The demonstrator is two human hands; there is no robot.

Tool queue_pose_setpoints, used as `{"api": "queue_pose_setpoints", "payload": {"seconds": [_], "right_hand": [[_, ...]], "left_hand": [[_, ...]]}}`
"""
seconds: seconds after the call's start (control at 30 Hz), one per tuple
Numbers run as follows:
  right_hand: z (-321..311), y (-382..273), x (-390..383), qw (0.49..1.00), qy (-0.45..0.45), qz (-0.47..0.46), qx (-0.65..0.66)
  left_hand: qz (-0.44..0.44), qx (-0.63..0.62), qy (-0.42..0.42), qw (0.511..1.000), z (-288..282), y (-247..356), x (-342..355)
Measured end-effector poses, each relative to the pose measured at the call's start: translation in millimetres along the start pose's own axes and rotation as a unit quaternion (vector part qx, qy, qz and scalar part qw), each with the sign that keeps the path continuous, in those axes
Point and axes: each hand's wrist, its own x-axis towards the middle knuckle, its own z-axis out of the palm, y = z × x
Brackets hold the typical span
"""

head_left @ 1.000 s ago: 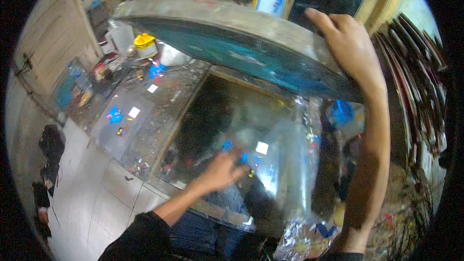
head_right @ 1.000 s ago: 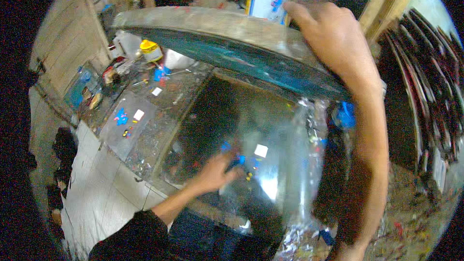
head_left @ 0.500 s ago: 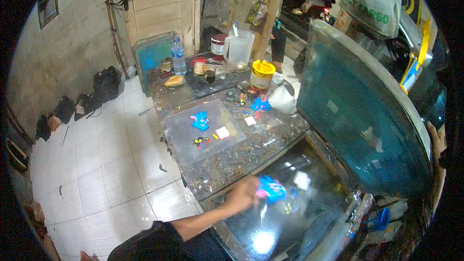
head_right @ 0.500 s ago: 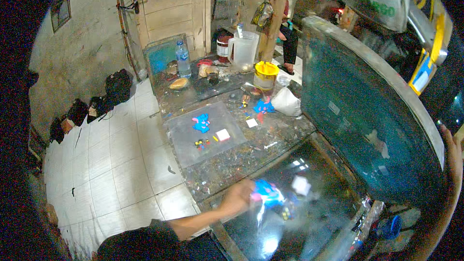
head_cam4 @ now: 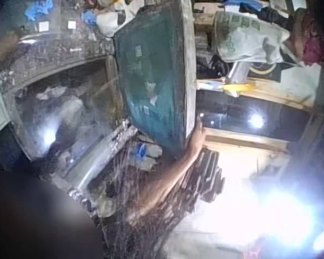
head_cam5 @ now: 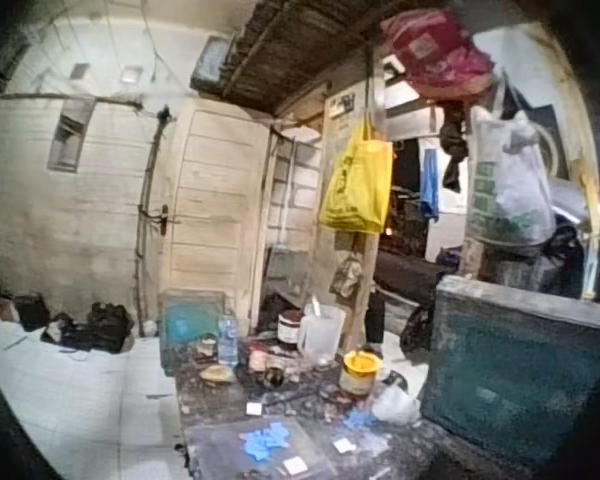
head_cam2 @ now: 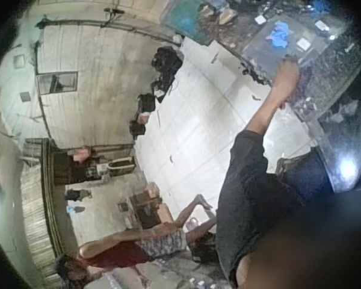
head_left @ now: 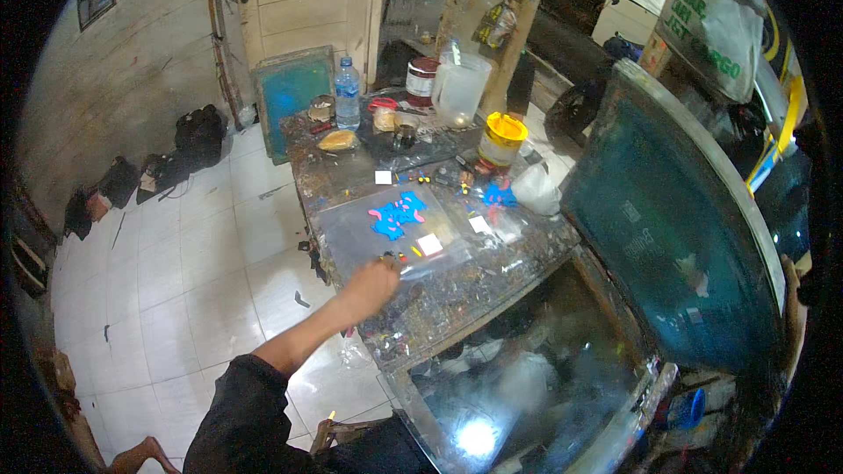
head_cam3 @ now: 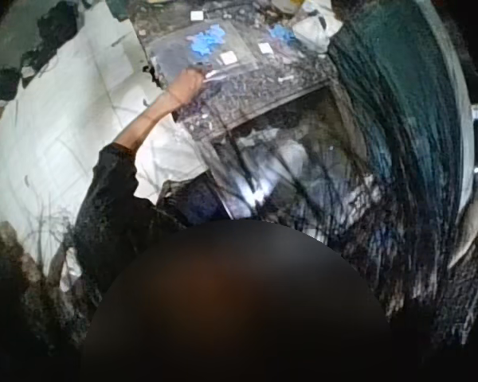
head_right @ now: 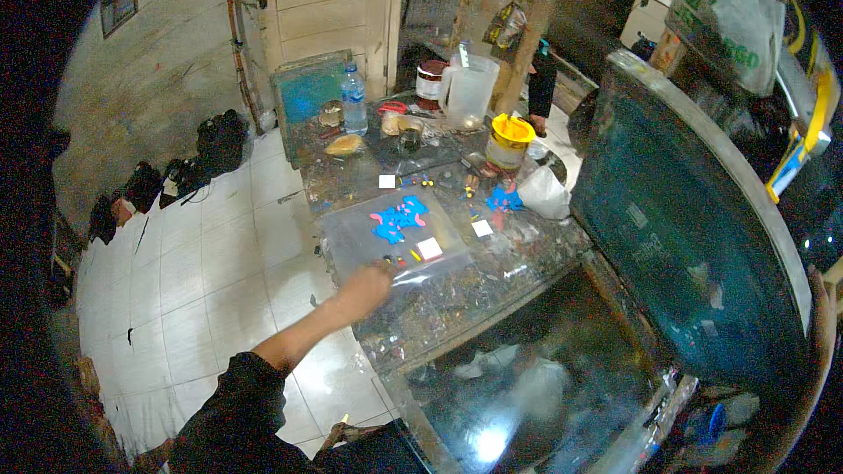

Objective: The person repeatedly places a screen-printing frame over a blue cartoon design on a flat surface and uses a squeegee to pull ink across the mesh. The person lifts the frame, repositions it, and repeats the squeegee stroke multiple times.

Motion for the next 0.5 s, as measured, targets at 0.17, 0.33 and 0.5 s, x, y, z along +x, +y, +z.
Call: {"api": "queue_pose_setpoints", "payload": {"seconds": [0.17, 0.33, 0.5], "right_hand": [[18.8, 23.1, 10.9, 0.995, 0.076, 0.0, 0.07], [17.0, 22.0, 7.4, 0.997, -0.048, -0.041, 0.044], [2.7, -3.7, -19.3, 0.959, -0.012, -0.238, -0.155]], "left_hand": [[-0.066, -0.24, -0.132, 0.96, -38.6, -48.1, 43.3], [0.158, -0.379, -0.205, 0.889, -97.0, 7.5, 80.4], [0.375, -0.099, -0.373, 0.843, -38.2, 188.0, -23.4]]}}
